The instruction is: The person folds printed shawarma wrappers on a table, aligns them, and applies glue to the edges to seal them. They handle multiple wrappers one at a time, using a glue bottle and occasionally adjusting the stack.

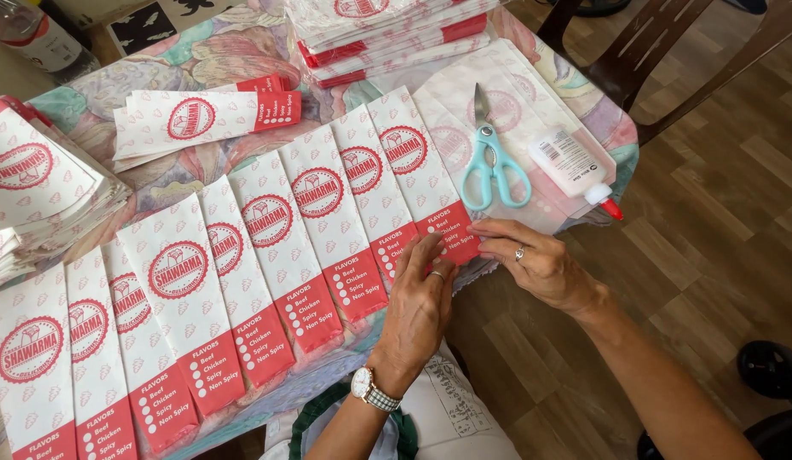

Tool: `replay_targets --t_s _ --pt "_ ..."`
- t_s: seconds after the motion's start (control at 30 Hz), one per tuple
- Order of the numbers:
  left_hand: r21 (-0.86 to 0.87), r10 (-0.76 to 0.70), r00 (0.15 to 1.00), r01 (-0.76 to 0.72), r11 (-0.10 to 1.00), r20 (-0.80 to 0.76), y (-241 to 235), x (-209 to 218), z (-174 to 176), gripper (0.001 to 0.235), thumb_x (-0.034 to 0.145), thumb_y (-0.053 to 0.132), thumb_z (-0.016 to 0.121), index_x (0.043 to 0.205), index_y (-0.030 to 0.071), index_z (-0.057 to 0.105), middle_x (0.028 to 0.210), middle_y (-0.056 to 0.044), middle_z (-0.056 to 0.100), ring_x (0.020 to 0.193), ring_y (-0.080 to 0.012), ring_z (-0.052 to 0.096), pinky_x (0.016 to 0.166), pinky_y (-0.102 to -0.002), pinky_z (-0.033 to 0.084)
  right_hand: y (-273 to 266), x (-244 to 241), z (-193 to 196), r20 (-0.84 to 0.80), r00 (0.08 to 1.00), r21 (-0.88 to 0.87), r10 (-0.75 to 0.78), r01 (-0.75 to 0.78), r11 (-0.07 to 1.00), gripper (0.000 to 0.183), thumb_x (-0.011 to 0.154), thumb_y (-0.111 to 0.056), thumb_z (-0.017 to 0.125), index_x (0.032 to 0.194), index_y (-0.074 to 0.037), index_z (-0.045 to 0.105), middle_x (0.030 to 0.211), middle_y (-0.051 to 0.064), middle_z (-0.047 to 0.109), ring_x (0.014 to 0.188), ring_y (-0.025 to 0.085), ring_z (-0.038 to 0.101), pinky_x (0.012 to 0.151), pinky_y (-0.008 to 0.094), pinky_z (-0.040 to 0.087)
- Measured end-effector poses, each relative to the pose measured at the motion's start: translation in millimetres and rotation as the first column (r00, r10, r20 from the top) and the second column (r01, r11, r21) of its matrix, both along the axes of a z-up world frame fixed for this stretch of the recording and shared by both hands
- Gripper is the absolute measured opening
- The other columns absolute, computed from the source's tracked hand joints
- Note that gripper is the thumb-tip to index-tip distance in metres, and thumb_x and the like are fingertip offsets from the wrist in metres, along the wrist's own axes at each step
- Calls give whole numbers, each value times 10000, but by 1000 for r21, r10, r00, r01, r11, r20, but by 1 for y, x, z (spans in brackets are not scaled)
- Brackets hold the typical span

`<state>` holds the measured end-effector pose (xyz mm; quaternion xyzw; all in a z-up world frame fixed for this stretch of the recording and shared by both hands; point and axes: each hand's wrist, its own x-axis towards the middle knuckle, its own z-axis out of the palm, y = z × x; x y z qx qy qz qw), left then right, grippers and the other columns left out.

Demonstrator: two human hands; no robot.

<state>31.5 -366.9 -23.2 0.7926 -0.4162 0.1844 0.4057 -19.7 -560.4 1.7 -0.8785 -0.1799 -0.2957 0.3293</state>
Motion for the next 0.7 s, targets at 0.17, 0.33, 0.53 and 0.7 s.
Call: replay_targets --t_s 0.17,0.33,0.53,0.7 --pt "-20 27 999 -27 999 -24 -6 3 -10 213 994 106 619 849 -19 713 1036 -159 659 1159 -327 681 1099 -478 472 2 3 -3 -86 995 90 -48 56 994 68 945 -53 699 933 -53 766 1163 91 748 1018 244 762 895 352 600" --pt "24 92 971 -89 996 -221 -15 7 -8 175 903 30 659 737 -14 689 950 -120 639 1141 -303 659 1072 -467 458 8 5 -1 -144 981 149 -131 152 977 47 890 -31 770 865 -23 731 1096 99 749 966 258 771 849 361 605" --pt "-15 133 884 -157 988 -449 -19 13 -6 141 763 -8 744 719 26 614 1029 -143 576 1039 -375 675 961 -494 497 16 8 -3 -203 954 249 -220 268 931 157 780 30 836 796 -9 685 986 100 746 895 252 779 817 341 597" --pt "-15 133 866 -160 987 -482 -17 7 14 144 757 -55 723 775 12 597 1033 -160 564 1046 -421 668 910 -465 514 26 10 -10 -162 945 258 -283 317 913 221 794 26 837 844 -21 627 984 106 727 920 254 771 821 342 593"
